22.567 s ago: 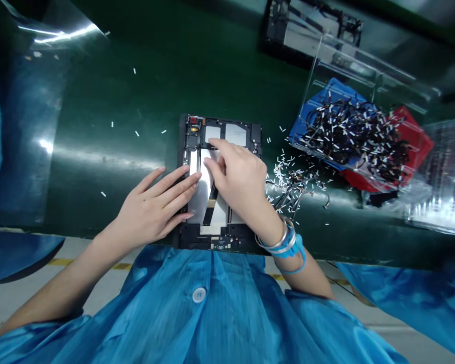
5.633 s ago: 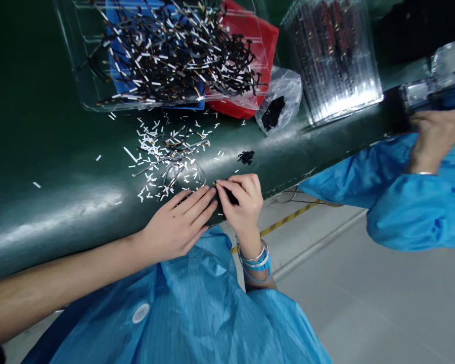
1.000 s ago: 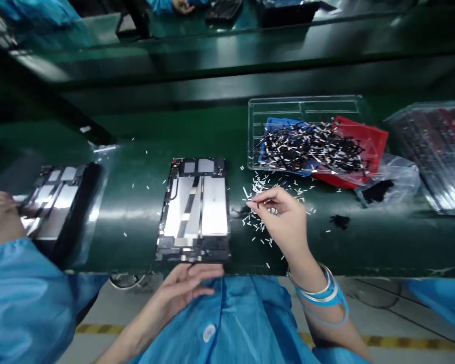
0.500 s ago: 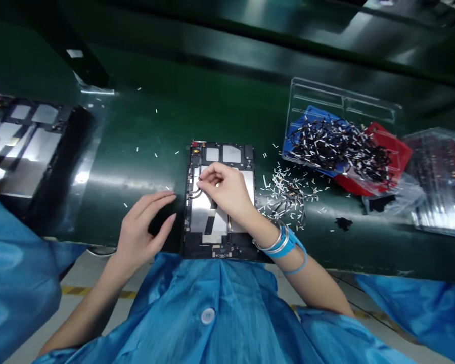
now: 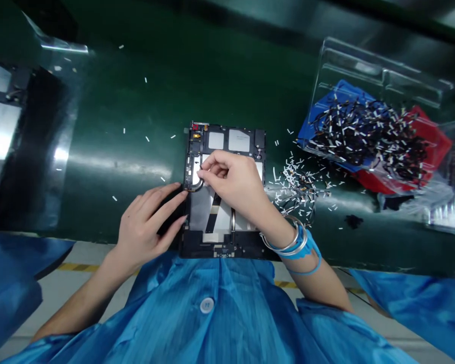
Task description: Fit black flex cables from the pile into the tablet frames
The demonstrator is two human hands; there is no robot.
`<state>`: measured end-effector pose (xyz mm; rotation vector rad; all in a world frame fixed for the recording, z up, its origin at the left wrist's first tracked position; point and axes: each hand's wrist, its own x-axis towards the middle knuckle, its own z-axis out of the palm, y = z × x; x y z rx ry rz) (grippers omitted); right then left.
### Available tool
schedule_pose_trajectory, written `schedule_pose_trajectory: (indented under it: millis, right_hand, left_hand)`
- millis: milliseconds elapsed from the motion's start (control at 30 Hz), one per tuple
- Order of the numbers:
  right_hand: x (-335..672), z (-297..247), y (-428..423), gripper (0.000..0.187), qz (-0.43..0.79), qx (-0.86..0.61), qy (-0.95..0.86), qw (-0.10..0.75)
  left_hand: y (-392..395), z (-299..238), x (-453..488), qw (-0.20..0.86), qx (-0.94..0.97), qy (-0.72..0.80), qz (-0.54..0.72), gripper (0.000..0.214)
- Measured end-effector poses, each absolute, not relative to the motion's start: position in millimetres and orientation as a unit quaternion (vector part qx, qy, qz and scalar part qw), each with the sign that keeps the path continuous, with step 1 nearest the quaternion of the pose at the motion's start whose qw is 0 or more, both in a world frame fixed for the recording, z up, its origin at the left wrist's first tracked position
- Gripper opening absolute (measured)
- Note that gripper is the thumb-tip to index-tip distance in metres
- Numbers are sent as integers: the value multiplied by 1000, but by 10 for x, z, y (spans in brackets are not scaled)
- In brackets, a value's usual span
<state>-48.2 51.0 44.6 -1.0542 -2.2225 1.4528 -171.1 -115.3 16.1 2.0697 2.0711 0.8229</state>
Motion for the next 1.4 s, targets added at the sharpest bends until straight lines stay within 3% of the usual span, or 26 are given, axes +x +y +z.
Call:
schedule_pose_trajectory:
  millis: [767, 1400]
  right_hand:
    - [-477, 487, 596, 10, 406, -341, -841, 105]
    - [-461, 517, 653, 11, 380, -350, -852, 82]
  left_hand:
    - [-1125, 201, -1712, -33, 704, 678, 207, 35]
    - [-1083, 222, -1679, -17, 700, 677, 227, 35]
